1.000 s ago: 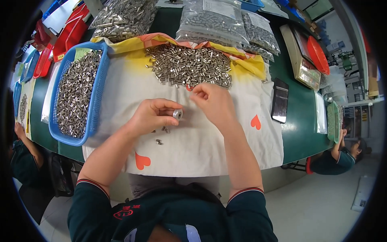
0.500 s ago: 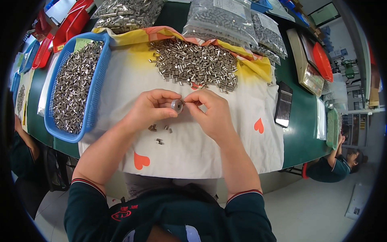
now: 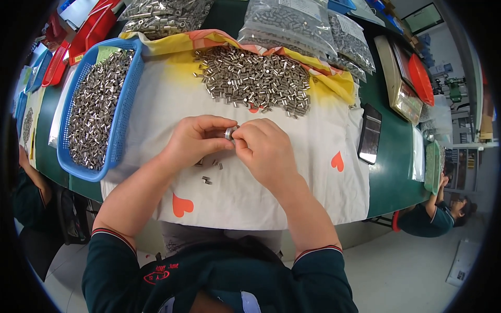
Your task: Sort and inspect small metal components at a manufacturing workbench.
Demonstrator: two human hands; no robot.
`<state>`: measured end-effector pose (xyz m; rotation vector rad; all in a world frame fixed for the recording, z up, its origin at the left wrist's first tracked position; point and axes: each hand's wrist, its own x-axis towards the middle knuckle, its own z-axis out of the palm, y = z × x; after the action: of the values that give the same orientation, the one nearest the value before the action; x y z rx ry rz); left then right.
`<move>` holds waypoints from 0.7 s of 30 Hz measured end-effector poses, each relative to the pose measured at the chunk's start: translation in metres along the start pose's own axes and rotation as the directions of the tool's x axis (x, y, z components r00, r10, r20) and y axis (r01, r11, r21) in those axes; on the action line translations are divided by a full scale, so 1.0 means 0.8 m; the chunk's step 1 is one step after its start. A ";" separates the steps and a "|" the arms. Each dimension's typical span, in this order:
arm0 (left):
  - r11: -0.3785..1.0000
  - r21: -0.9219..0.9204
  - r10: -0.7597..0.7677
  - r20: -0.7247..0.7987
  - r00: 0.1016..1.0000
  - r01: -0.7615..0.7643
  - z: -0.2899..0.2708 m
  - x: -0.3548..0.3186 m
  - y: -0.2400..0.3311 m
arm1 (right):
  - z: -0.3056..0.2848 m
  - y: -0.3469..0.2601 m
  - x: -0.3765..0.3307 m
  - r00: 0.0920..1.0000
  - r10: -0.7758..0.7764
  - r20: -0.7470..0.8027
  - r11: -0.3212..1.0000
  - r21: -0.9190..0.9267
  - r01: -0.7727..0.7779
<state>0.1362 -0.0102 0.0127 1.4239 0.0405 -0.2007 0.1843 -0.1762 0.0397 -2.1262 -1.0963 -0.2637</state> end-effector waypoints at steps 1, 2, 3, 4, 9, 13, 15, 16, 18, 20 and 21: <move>1.000 0.013 -0.003 0.005 1.000 0.003 -0.002 0.000 -0.001 | -0.003 -0.001 0.001 1.000 -0.002 0.001 1.000 0.001 0.002; 1.000 0.026 -0.007 0.009 1.000 0.007 -0.004 0.000 -0.001 | -0.009 -0.003 0.003 0.973 0.201 0.111 0.957 0.190 -0.219; 1.000 0.023 -0.005 0.010 1.000 0.005 -0.003 -0.001 0.000 | -0.015 -0.001 0.003 0.894 0.370 0.252 0.832 0.338 -0.440; 0.999 -0.002 -0.032 0.083 0.996 0.033 -0.002 -0.003 0.004 | -0.018 0.005 0.003 0.894 0.370 0.253 0.834 0.335 -0.440; 1.000 0.010 -0.023 0.150 0.988 0.021 0.001 -0.003 0.001 | -0.015 0.037 0.002 0.768 0.426 0.478 0.562 0.525 -0.639; 0.953 0.281 0.071 0.161 0.984 -0.115 0.004 -0.005 0.004 | 0.006 0.040 0.015 0.771 0.627 0.111 0.700 0.353 -0.620; 0.945 0.299 0.085 0.165 0.983 -0.132 0.004 -0.005 0.004 | 0.026 0.050 0.014 0.976 0.204 -0.073 0.926 -0.309 -0.217; 0.958 0.263 0.078 0.150 0.986 -0.116 0.003 -0.005 0.002 | 0.029 0.049 0.013 0.976 0.203 -0.072 0.926 -0.309 -0.216; 0.969 0.227 0.072 0.128 0.989 -0.100 0.002 -0.004 -0.001 | 0.034 0.045 0.013 0.981 0.179 -0.079 0.926 -0.324 -0.195; 0.978 0.186 0.072 0.128 0.989 -0.095 0.000 -0.004 -0.003 | 0.035 0.043 0.010 0.981 0.182 -0.067 0.926 -0.325 -0.194; 0.978 0.185 0.072 0.130 0.989 -0.095 0.000 -0.003 -0.003 | 0.033 0.042 0.007 0.979 0.196 -0.061 0.920 -0.335 -0.205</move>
<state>0.1331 -0.0104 0.0108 1.5980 -0.1428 -0.2265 0.2103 -0.1673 0.0062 -2.5139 -0.8547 -0.4064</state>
